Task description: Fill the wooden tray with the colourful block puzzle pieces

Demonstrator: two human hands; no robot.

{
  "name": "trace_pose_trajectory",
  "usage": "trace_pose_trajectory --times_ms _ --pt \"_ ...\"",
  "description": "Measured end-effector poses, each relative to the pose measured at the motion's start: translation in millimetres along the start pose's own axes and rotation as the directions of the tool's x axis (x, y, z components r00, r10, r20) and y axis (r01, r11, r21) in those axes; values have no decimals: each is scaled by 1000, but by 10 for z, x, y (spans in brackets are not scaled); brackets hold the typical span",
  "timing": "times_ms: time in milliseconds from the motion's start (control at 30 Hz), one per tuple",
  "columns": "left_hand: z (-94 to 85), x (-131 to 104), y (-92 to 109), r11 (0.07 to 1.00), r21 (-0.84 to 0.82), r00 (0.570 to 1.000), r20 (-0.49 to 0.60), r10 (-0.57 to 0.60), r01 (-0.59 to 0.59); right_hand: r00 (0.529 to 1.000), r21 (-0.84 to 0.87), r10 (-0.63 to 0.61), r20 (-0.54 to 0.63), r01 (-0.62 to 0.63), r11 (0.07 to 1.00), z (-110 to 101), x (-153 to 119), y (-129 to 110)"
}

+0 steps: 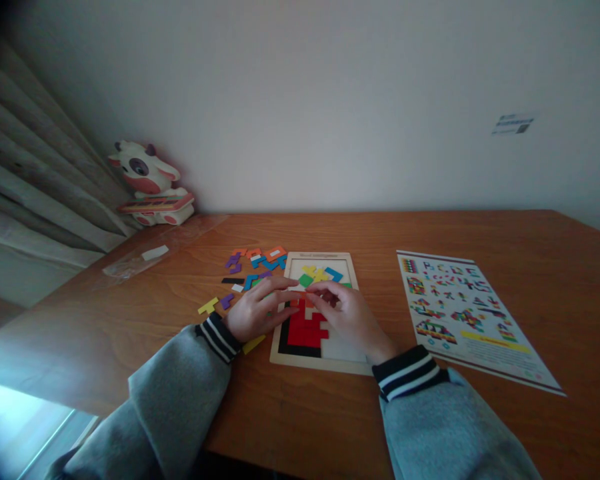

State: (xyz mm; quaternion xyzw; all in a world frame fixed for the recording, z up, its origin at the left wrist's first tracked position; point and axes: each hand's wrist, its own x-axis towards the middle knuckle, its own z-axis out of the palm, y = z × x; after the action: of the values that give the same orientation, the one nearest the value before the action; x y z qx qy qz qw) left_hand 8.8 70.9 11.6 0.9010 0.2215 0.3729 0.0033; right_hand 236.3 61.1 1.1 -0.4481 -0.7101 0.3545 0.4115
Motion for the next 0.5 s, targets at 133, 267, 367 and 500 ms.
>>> trace_pose_trajectory --times_ms 133,267,367,500 --pt "-9 13 14 999 17 998 48 -47 46 983 24 47 -175 -43 999 -19 20 94" --pt "-20 18 36 995 -92 984 170 56 -41 943 82 107 -316 -85 993 -54 51 153" --pt "-10 4 39 988 -142 959 269 90 -53 936 141 154 -316 -114 983 -87 64 147" --pt "6 -21 22 985 -174 945 321 64 -7 965 204 232 -123 -204 957 -183 57 111"
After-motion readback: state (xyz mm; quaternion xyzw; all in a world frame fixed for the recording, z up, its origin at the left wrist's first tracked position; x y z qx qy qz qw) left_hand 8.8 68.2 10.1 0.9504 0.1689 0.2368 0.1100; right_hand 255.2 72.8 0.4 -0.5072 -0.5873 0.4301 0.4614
